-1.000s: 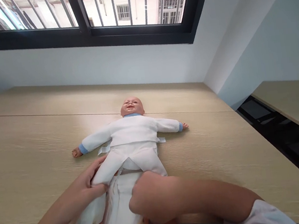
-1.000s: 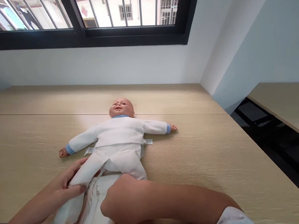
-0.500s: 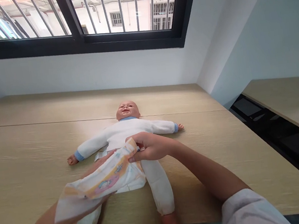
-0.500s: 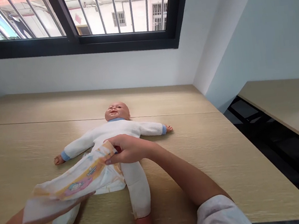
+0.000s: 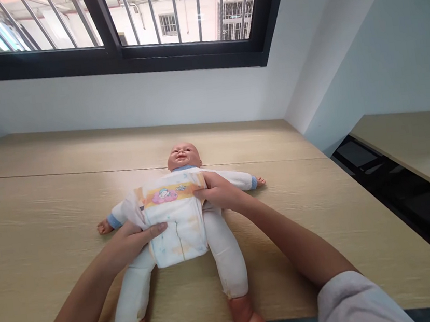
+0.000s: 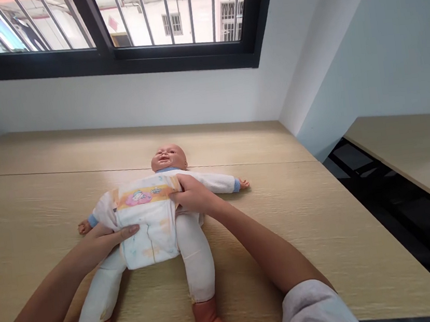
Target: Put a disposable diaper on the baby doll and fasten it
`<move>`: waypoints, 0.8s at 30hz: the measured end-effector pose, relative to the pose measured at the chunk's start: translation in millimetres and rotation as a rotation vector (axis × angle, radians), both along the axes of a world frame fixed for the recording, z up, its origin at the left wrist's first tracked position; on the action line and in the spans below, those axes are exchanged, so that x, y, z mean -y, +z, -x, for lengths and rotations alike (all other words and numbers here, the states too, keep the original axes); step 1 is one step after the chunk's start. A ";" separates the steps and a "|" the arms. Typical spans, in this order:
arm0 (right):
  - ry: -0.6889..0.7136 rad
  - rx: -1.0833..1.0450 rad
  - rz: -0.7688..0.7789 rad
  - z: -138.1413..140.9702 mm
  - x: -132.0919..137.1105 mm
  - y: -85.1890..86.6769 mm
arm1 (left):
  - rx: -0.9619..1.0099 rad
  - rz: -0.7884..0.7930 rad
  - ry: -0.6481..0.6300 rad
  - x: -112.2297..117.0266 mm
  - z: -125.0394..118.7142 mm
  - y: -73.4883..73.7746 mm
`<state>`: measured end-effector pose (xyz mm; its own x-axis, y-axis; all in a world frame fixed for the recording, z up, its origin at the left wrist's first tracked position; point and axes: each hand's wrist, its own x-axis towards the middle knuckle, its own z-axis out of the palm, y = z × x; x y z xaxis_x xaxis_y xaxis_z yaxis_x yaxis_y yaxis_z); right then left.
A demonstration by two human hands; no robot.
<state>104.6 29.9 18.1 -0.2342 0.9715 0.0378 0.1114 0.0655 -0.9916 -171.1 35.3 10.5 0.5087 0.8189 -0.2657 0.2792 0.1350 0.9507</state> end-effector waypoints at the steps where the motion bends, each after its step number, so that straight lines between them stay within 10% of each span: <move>1: -0.001 -0.077 0.064 -0.5 -1.6 -1.2 | 0.026 0.036 0.004 -1.6 0.6 -2.7; 6: 0.019 -0.380 0.260 -3.7 -0.1 1.5 | 0.059 0.063 0.021 -8.8 -0.6 -14.5; 14: 0.446 -0.312 0.249 -30.4 -6.1 2.5 | 0.051 -0.122 0.089 -1.2 -11.1 -11.6; 24: 0.189 -0.263 0.252 -31.2 -5.2 4.4 | -0.023 -0.175 0.094 -10.6 -19.7 -13.2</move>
<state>135.8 35.1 22.5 -0.4237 0.8986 -0.1136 -0.1386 -0.1883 -0.9723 -151.4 45.9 -2.7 0.4231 0.8973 -0.1261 0.2953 -0.0049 0.9554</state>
